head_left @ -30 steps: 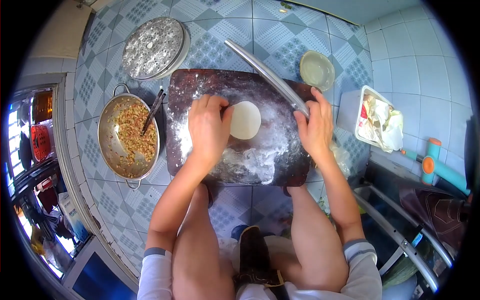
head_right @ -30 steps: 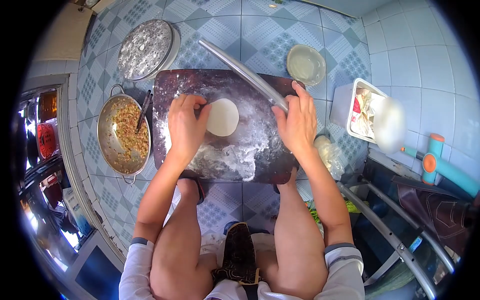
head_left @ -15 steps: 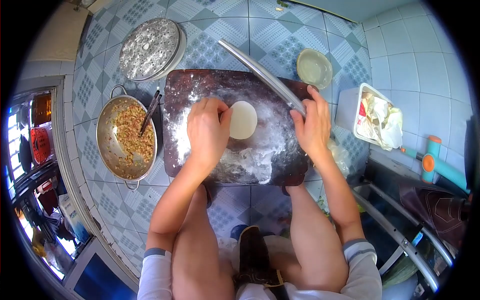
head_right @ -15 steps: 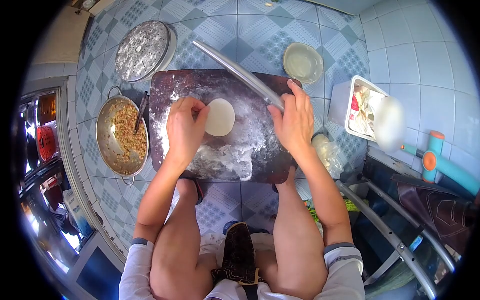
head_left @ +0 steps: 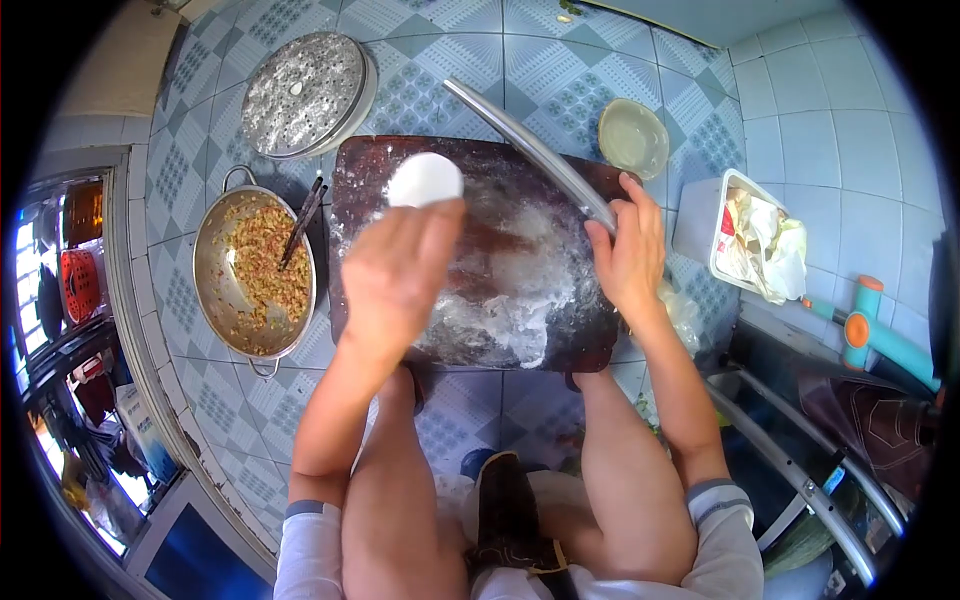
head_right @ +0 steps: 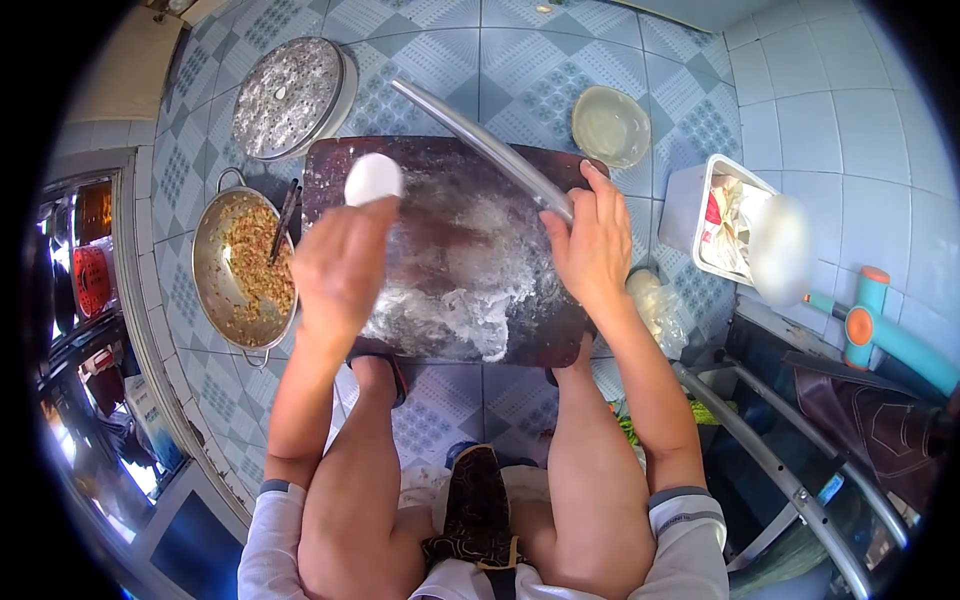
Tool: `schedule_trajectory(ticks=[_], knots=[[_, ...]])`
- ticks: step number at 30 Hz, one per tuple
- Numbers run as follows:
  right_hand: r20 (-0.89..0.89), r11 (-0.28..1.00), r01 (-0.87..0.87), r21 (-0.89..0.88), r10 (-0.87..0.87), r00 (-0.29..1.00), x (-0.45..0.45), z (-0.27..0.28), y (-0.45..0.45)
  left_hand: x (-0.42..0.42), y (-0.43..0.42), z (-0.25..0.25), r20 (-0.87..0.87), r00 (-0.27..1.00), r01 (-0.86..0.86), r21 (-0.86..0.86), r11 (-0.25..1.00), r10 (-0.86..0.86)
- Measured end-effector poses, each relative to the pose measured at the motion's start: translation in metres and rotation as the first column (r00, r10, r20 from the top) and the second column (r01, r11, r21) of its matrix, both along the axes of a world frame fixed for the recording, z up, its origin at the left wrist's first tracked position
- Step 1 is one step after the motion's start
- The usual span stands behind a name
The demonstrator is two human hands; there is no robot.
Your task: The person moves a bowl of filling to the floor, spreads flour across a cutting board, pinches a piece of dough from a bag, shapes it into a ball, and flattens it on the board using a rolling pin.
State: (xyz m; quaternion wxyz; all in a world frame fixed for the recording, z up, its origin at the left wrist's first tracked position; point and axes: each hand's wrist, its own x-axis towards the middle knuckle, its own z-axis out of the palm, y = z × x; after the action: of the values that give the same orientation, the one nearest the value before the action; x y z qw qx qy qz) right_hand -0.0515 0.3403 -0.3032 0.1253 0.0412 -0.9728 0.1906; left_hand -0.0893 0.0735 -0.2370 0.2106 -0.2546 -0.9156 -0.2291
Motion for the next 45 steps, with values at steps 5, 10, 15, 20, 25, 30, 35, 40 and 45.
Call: schedule_trajectory(ticks=[5,10,15,20,25,30,35,40,45], knots=[[0.005,1.0,0.008,0.001,-0.008,1.0,0.0,-0.001,-0.001,0.034,0.028,-0.028,0.324,0.921,0.258,-0.088,0.962,-0.217],[0.018,1.0,0.015,0.018,-0.015,1.0,0.001,-0.002,-0.002,0.045,0.035,-0.046,0.413,0.895,0.256,-0.169,0.952,-0.167],[0.039,1.0,0.009,-0.019,-0.008,0.999,0.001,0.0,0.001,0.05,0.034,-0.056,0.511,0.849,0.275,-0.215,0.937,-0.132],[0.054,0.992,-0.065,-0.11,0.071,0.996,0.007,0.004,0.006,0.039,0.024,-0.055,0.493,0.87,0.193,-0.3,0.934,-0.022],[0.048,0.986,-0.15,-0.067,0.154,0.987,0.015,0.017,0.003,0.032,0.01,-0.047,0.502,0.865,0.029,-0.029,0.999,-0.01],[0.079,0.95,-0.303,-0.08,0.309,0.948,0.003,0.025,0.0,0.015,-0.025,-0.028,0.181,0.946,-0.304,0.219,0.927,0.268],[0.084,0.857,-0.506,0.095,0.5,0.862,-0.026,0.029,-0.017,0.007,-0.028,-0.049,0.238,0.909,-0.339,-0.051,0.939,0.341],[0.104,0.883,-0.443,0.158,0.431,0.896,-0.036,0.013,-0.022,-0.003,-0.029,-0.064,0.237,0.893,-0.318,-0.268,0.909,0.382],[0.139,0.908,-0.388,0.156,0.369,0.919,-0.021,0.015,-0.028,0.01,-0.033,-0.064,0.277,0.895,-0.278,-0.266,0.923,0.35]])
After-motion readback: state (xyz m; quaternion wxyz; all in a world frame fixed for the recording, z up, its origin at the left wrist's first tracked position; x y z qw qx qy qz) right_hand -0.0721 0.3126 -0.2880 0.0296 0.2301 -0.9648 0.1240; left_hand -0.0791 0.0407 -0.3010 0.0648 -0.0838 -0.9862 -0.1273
